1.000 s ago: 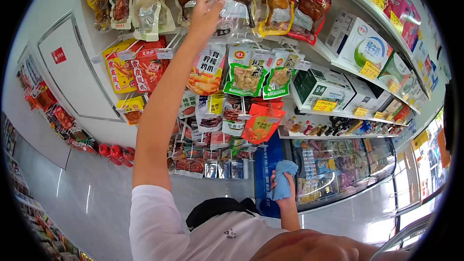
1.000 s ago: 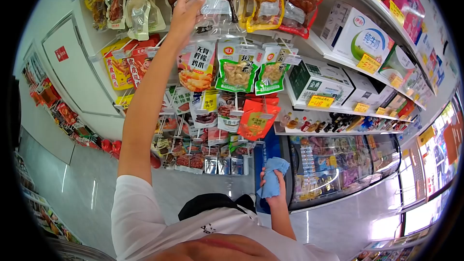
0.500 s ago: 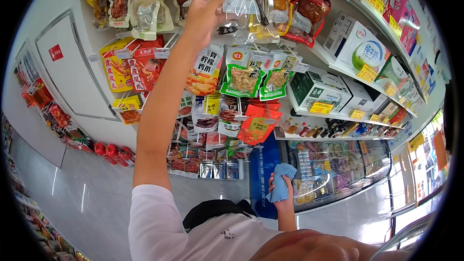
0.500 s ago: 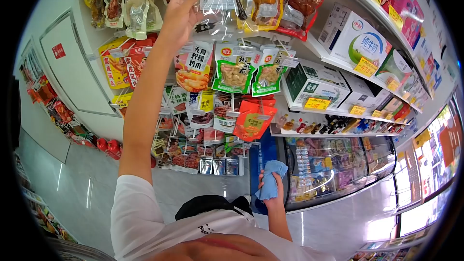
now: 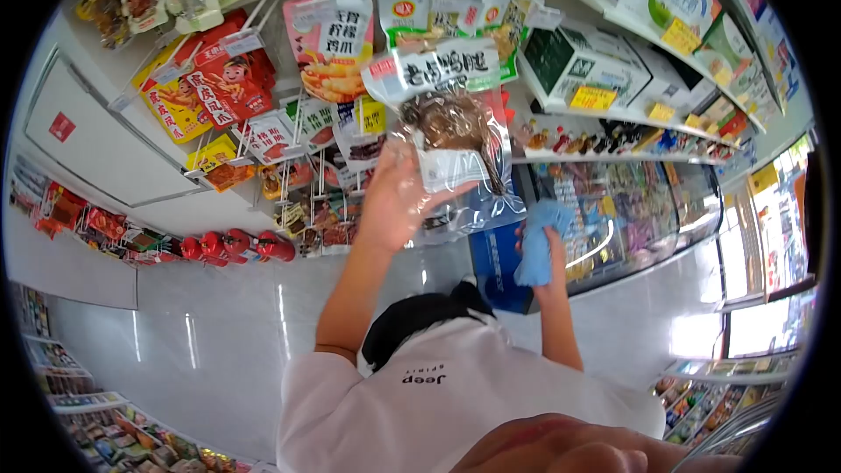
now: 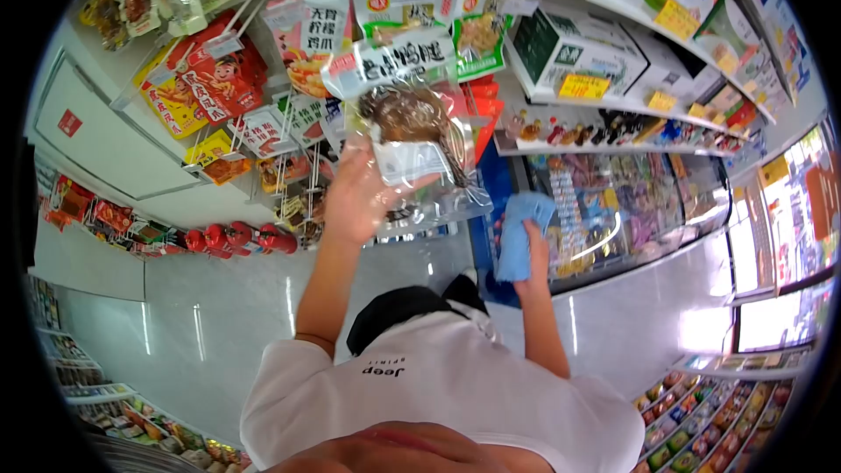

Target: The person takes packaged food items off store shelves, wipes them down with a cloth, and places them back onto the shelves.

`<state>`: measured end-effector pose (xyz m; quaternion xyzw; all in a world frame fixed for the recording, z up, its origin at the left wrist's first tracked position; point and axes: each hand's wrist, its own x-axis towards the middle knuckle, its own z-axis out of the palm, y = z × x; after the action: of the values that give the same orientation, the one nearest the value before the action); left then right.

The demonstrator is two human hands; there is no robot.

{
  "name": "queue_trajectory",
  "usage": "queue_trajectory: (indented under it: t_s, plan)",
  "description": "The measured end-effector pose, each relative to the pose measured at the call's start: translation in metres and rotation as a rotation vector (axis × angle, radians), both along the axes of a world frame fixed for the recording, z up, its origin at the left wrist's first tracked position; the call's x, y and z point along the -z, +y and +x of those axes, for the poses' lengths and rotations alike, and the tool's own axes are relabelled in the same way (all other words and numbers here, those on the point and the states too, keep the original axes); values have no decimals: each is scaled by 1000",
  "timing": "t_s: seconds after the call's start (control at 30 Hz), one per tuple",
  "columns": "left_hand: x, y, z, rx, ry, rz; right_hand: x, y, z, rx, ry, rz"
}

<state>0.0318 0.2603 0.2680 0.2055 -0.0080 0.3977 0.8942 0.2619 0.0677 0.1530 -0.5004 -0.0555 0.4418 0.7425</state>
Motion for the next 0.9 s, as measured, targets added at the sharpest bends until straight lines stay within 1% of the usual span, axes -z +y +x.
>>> queue_trajectory:
  t_s: [0.03,0.1,0.17,0.27,0.3,0.33,0.37,0.43,0.5,0.6,0.67,0.73,0.77,0.87,0.9]
  plan:
    - [18,-11,4,9,-18,28,6,-1,10,28,-145,-92]
    - [59,-25,13,17,7,-57,-35,9,-6,272,-426,-119]
    - [78,-37,18,20,72,-30,-48,6,-2,278,-801,-104]
    - [84,-53,22,-11,98,-7,-78,16,-26,162,-1369,-50]
    - [83,-56,23,-25,92,0,-89,21,-35,90,-1500,-38]
    - [63,-61,22,-41,153,-50,-87,29,-41,26,-1490,-66]
    - [61,-61,23,-54,151,-33,-85,35,-44,-39,-1482,-90]
    - [59,-60,24,-93,135,2,-64,40,-48,-45,-1430,-117]
    - [58,-54,23,-170,438,219,-48,39,-49,-68,-1401,-131]
    - [65,-47,24,-326,940,682,-44,30,-49,-77,-1397,-136]
    - [66,-56,26,-50,210,-15,-55,33,-41,-69,-1468,-156]
    - [72,-58,28,3,151,7,-57,39,-30,-8,-1543,-162]
    - [74,-59,29,28,121,17,-60,40,-30,25,-1517,-149]
    - [65,-65,30,74,164,17,-70,42,-35,108,-1448,-84]
    - [65,-65,30,67,170,31,-68,38,-38,91,-1410,-85]
